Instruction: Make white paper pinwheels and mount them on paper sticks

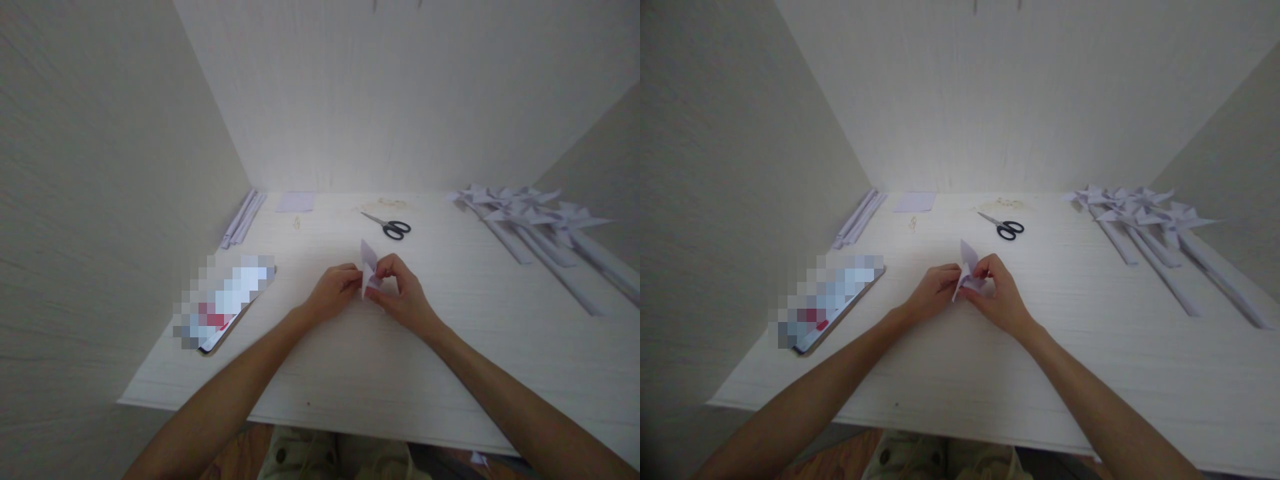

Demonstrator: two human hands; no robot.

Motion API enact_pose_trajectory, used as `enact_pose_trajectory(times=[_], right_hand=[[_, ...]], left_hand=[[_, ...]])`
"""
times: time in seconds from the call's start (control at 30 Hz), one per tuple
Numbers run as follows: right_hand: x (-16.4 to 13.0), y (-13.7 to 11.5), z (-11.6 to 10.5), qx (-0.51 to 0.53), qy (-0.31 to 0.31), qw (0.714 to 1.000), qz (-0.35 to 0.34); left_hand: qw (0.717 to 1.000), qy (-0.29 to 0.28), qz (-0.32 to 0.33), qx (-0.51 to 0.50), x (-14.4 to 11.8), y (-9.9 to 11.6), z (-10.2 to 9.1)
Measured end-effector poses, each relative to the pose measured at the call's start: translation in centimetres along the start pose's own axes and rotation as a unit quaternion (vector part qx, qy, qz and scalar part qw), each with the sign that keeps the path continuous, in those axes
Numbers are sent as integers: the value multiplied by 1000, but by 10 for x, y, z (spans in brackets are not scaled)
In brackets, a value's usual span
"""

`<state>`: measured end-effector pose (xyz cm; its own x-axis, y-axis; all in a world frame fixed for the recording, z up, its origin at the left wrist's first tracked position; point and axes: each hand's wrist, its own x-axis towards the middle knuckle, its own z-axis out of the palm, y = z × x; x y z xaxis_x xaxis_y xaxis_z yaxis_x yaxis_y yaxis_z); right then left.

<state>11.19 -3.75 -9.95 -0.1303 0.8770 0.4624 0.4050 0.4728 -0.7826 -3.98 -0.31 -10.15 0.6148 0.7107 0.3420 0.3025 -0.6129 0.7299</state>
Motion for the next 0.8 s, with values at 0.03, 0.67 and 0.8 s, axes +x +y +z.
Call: enact_pose_trajectory(times=[0.03,0.67,0.8], right_hand=[[0,1,0,4,2,1000,2],[2,9,-1,54,26,998,28],[3,10,-4,124,86,986,69]], left_hand=[[1000,3,1,-4,0,0,0],[998,38,-3,-49,-1,1,0],[991,98,-47,-77,0,-4,-1]])
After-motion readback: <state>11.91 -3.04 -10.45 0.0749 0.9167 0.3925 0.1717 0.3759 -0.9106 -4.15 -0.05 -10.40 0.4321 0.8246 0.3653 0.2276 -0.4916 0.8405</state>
